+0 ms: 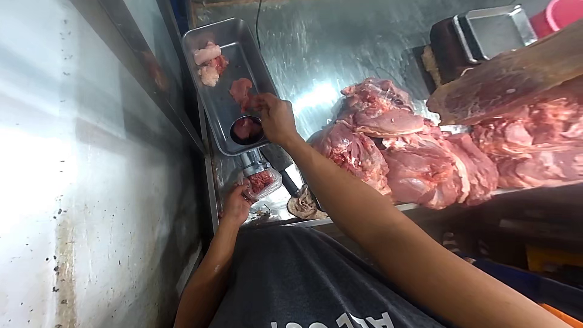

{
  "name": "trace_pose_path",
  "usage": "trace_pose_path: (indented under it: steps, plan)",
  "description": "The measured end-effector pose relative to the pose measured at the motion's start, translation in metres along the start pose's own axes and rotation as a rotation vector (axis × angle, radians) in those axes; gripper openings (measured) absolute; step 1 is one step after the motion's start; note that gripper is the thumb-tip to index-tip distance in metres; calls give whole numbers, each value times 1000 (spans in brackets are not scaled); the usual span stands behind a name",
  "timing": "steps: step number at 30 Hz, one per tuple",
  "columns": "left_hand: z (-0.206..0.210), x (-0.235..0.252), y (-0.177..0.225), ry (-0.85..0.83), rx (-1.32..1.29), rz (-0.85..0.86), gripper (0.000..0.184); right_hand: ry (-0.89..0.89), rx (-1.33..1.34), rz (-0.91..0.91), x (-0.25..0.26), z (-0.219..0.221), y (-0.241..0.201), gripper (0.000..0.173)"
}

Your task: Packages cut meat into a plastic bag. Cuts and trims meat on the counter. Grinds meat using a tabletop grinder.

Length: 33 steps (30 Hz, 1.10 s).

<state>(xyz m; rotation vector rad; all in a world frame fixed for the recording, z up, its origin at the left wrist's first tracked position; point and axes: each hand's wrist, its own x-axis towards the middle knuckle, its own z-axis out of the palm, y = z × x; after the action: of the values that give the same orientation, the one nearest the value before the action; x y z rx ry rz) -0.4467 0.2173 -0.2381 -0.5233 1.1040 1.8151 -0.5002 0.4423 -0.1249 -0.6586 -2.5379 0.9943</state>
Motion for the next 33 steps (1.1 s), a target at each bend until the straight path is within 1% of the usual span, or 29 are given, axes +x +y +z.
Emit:
trace_pose_path:
  steps: [4,12,29,33]
  plan:
    - [1,1,-2,-1,12,4,17,40,53,-16,-3,-3,1,30]
    - [-1,1,-2,-10,34,6,17,45,33,-30,-4,-7,1,26]
    - [1,1,-3,6,11,-12,19,38,52,-27,-3,-6,2,27]
    - [1,2,-4,14,19,-7,17,52,58,-37,-3,-5,2,27]
